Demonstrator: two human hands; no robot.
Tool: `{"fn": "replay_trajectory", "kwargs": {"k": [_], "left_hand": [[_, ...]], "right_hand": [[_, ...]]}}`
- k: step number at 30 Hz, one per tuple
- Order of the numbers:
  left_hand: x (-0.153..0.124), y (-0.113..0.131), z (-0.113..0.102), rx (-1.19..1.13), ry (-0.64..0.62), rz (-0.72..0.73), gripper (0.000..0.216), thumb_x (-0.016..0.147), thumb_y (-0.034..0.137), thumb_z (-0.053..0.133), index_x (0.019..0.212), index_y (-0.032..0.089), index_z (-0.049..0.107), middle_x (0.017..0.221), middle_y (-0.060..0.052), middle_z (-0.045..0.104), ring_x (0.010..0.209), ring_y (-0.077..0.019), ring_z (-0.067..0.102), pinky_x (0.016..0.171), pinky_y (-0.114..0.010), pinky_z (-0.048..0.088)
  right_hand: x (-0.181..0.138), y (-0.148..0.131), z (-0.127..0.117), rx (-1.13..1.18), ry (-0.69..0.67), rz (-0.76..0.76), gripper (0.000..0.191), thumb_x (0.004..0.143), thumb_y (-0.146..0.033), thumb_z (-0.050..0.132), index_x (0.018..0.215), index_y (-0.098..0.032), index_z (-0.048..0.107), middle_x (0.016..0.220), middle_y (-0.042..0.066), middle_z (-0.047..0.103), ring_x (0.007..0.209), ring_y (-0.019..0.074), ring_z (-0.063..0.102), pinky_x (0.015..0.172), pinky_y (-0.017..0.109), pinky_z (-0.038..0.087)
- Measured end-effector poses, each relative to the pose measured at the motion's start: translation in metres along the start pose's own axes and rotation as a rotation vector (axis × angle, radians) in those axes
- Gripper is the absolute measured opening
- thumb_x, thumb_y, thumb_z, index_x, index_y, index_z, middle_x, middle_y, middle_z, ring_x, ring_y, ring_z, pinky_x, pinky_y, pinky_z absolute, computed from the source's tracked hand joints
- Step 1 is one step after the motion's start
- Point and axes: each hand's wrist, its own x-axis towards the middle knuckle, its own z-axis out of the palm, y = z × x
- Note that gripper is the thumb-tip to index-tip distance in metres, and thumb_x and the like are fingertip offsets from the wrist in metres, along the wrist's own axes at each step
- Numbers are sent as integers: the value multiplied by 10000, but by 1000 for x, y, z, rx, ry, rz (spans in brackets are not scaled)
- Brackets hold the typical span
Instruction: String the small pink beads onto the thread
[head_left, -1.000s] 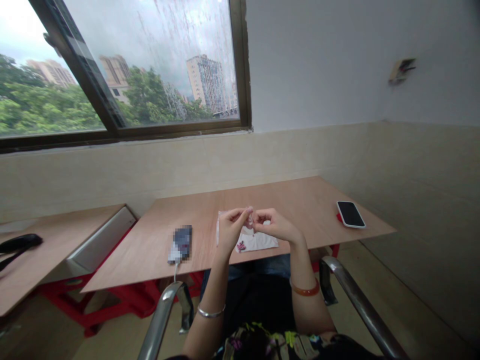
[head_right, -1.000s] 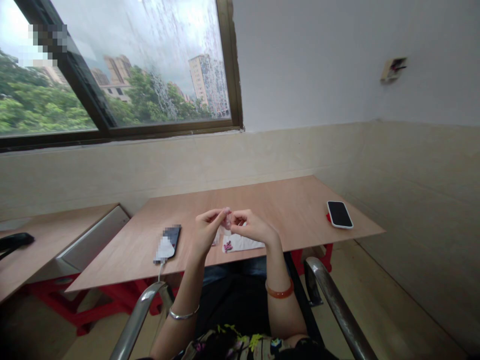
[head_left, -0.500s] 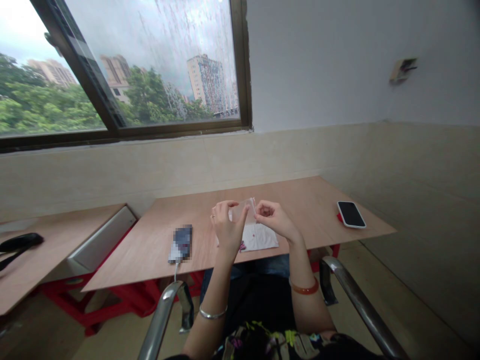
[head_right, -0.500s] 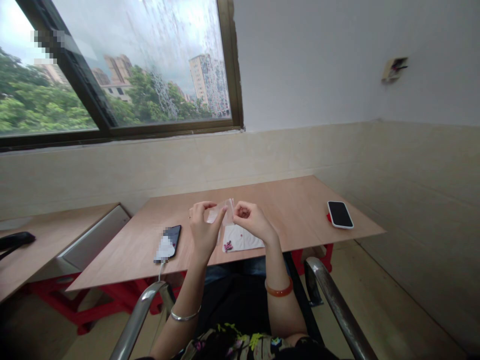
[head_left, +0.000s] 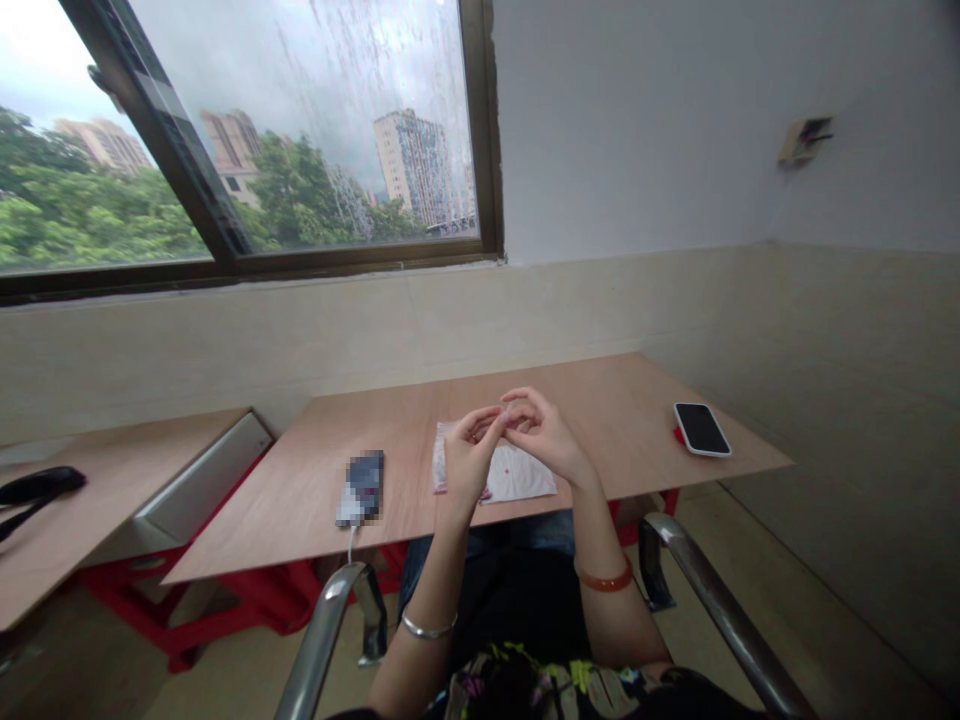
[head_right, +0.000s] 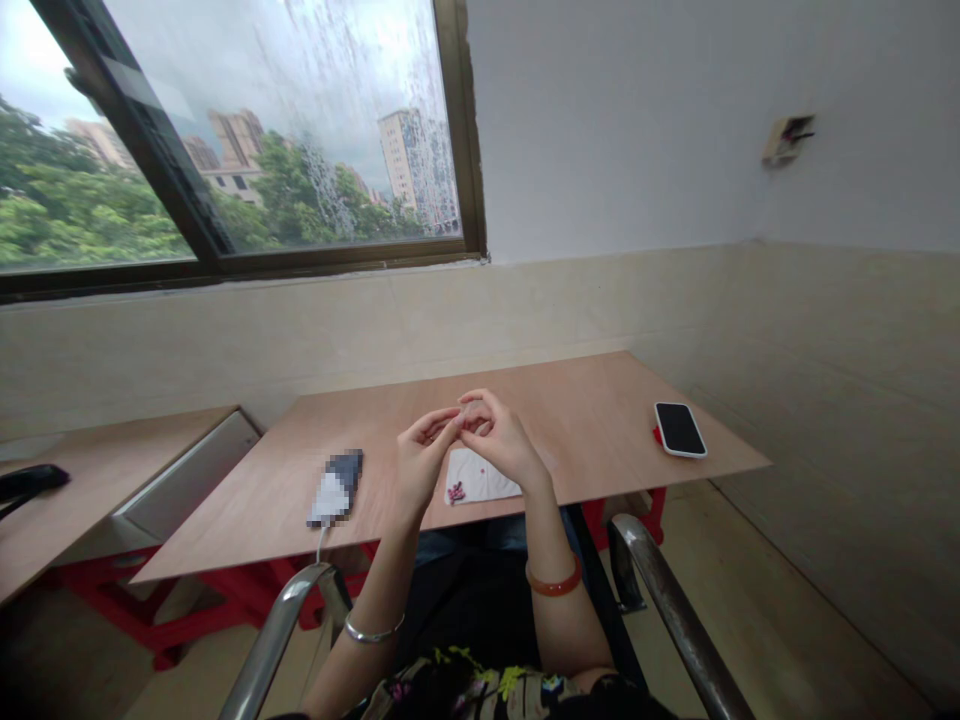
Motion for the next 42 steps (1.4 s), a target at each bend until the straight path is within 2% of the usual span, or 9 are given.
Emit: {"fn": "replay_trajectory", "kwargs": {"k": [4,7,13,22,31,42], "left_hand": [[-2,4,0,15,-29,-15,228,779,316,696,897,124,732,928,-104,742,877,-200,694,821,-309,560],[-3,7,-2,23,-43,-27,229,788,327,685,890,130,743,888,-97,747,824,-194,694,773,-302,565],[-5,13,-2,51,-55,-19,202,786,327,689,822,138,752,800,-86,746,738,-181,689,704,-288,567],[-6,16,-3,136,-45,21,171,784,299,688,792,141,754,784,-81,749,739,-187,693,686,-278,565],[-5,19,-5,71,-133,-15,202,758,322,721,834,135,738,826,-94,746,769,-193,699,738,-305,581],[-3,13,-8,123,-96,21,188,787,317,685,801,136,737,764,-79,735,710,-172,679,665,-263,557]], "right_hand": [[-2,0,1,131,-31,19,731,794,-284,664,1425,-208,304,843,11,653,756,142,614,706,266,501],[-2,-1,1,212,-44,30,780,835,-303,613,1487,-197,197,833,10,646,780,144,607,754,292,506],[-2,-3,-1,231,-18,54,681,885,-317,528,1482,-166,237,698,-25,588,690,134,573,708,289,491],[-2,-2,0,227,-18,68,642,889,-320,512,1462,-148,279,696,-20,593,670,131,574,680,276,489],[-3,-5,-1,173,-28,89,650,876,-313,494,1464,-138,279,671,-28,583,670,136,581,680,281,495],[-4,-9,-2,163,-59,91,649,858,-284,493,1462,-147,295,719,-15,598,716,141,593,721,291,509]]}}
